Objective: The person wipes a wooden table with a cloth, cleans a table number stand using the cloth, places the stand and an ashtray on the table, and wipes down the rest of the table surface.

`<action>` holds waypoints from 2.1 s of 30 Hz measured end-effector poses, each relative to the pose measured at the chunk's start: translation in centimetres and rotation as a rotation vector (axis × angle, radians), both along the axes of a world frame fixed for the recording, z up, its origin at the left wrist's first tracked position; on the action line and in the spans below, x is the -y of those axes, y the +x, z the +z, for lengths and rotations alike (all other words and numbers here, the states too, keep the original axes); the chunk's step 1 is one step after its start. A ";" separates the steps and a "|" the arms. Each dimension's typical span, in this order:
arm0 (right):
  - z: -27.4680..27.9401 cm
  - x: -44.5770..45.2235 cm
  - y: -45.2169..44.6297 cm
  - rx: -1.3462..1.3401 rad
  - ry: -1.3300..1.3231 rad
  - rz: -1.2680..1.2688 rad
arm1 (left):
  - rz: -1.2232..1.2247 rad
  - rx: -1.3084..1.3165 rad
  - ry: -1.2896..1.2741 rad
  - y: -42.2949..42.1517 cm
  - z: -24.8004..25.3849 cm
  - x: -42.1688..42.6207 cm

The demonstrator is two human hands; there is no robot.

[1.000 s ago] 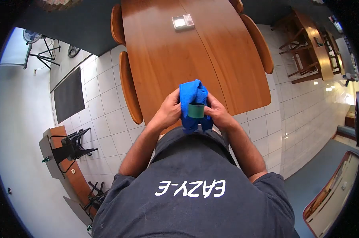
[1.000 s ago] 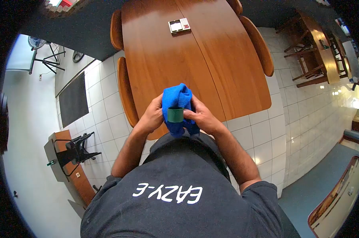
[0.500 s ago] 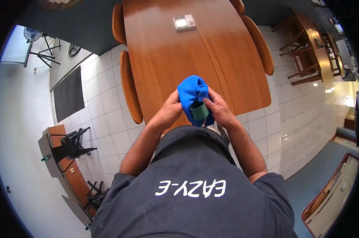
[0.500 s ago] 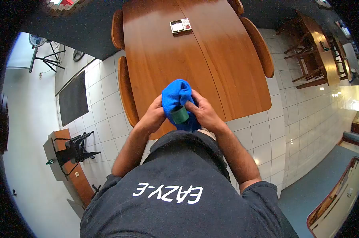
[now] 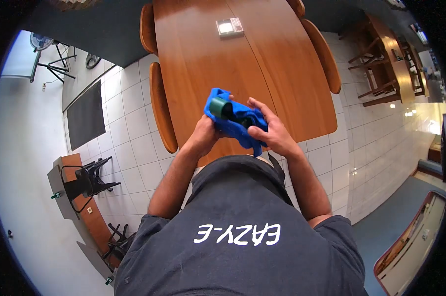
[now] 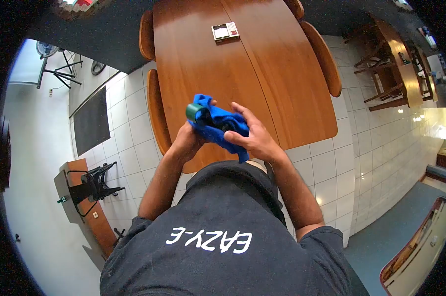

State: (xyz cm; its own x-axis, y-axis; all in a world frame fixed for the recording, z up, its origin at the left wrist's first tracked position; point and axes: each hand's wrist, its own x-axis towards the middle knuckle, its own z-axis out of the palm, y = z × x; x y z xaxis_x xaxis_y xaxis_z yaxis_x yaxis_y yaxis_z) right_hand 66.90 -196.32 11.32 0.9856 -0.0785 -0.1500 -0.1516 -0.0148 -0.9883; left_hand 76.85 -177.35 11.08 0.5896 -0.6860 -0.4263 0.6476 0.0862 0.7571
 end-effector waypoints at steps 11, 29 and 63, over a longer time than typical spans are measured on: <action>1.3 0.0 0.4 -0.035 0.239 -0.221 | 0.124 -0.026 -0.006 -1.4 -0.3 1.4; -3.6 -0.4 1.3 -0.133 0.369 -0.058 | 0.088 0.111 0.108 -1.0 -2.9 0.5; -3.7 0.1 -1.4 0.072 -0.254 -0.219 | 0.197 -0.242 -0.116 -0.3 -4.3 -2.3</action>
